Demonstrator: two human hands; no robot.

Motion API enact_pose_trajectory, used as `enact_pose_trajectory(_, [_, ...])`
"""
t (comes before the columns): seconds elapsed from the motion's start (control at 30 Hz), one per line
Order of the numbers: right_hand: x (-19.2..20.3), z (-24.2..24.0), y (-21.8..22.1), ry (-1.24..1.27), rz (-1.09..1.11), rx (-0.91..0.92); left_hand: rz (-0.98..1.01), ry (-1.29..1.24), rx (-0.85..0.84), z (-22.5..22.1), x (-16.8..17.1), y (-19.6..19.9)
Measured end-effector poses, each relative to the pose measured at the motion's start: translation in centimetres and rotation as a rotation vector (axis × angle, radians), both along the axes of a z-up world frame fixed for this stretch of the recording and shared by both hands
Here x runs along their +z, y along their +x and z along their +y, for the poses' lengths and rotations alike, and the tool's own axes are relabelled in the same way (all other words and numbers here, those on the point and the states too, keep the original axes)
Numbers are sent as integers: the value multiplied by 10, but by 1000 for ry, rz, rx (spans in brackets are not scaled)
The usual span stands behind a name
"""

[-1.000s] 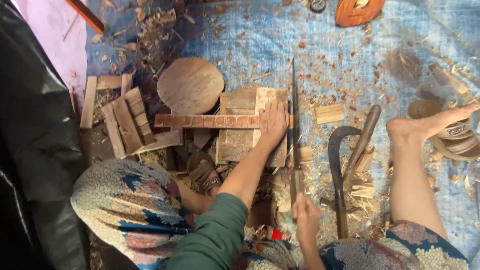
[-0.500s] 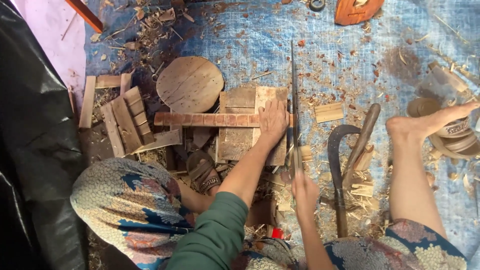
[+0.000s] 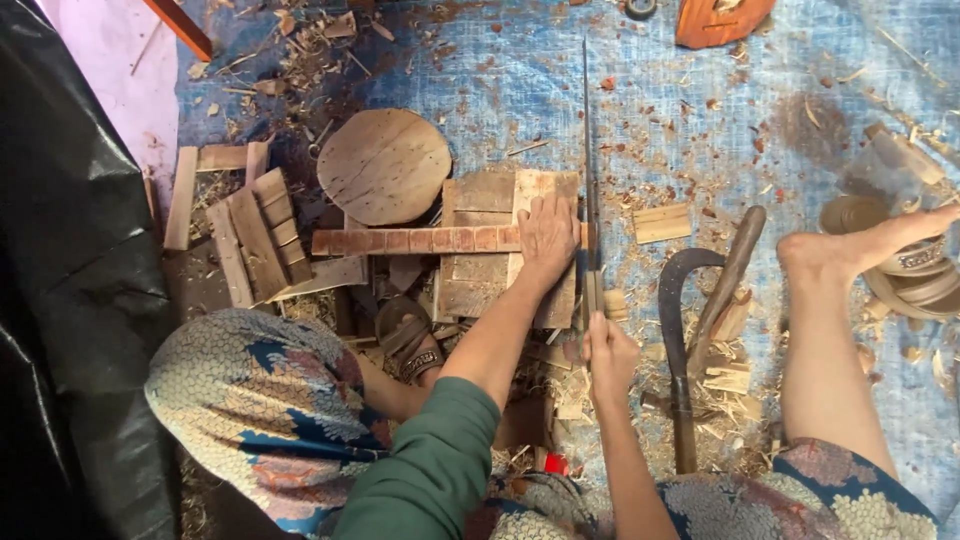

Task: A person uses a hand saw to cut through a piece of wood intended for an instrument neck while sitting on the floor.

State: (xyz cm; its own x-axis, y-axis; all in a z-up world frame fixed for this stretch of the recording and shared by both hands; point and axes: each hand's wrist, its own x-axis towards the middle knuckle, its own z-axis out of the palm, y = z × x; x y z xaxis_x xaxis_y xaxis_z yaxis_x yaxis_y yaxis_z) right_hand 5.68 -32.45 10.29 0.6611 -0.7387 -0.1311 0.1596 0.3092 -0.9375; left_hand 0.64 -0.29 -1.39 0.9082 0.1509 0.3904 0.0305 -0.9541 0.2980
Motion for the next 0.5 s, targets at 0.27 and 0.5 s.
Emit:
enact_pose_trajectory(0.27, [15,10,0,52,62,-72,227,-101,-39,-2,13,-2])
enact_pose_trajectory(0.5, [19,13,1,78,37,-42,130,23,-23,-1,10,-1])
